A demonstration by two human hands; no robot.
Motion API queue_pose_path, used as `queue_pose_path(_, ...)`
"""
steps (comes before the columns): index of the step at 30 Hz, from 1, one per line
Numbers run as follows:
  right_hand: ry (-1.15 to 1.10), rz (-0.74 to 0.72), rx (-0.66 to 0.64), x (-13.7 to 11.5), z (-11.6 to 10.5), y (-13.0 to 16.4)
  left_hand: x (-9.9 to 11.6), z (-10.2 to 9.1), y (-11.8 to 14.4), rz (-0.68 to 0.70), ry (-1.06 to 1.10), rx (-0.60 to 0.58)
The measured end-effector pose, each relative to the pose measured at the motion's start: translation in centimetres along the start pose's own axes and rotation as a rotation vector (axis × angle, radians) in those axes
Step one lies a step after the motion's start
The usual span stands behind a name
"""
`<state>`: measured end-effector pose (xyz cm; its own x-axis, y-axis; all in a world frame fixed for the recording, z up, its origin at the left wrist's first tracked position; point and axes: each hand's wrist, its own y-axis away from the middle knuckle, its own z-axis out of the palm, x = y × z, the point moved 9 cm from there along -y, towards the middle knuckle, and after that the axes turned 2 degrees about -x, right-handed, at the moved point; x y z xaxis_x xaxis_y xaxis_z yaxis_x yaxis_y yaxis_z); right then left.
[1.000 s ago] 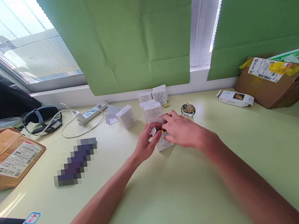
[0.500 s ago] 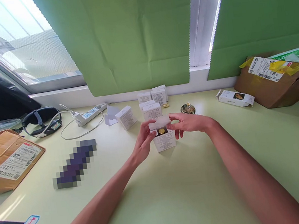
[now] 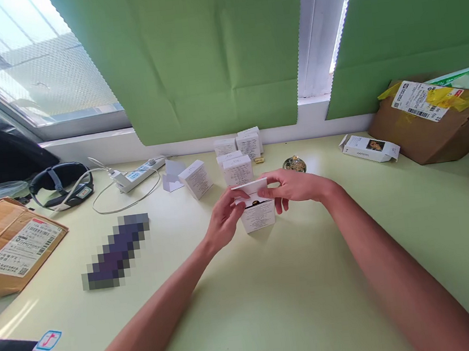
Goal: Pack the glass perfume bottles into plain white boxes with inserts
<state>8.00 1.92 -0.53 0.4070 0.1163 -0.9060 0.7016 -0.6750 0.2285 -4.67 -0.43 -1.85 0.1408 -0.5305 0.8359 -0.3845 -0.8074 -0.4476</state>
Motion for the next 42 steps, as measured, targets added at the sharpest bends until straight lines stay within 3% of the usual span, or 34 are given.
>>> queue_pose_path(7,-0.004,-0.042,0.031,-1.2,-0.3,0.7,-0.3,-0.1,0.3,0.069,0.14,0.077)
queue_pose_path(14,0.144,-0.035,-0.007,-1.0,0.1,0.7,1.1,-0.3,0.1,0.061,-0.059,0.008)
queue_pose_path(33,0.215,0.011,0.002,-1.6,0.2,1.0,1.6,-0.4,0.1,0.122,-0.118,0.022)
queue_pose_path(42,0.167,0.075,-0.013,-0.6,0.1,1.2,1.5,-0.3,0.2,0.125,-0.09,0.013)
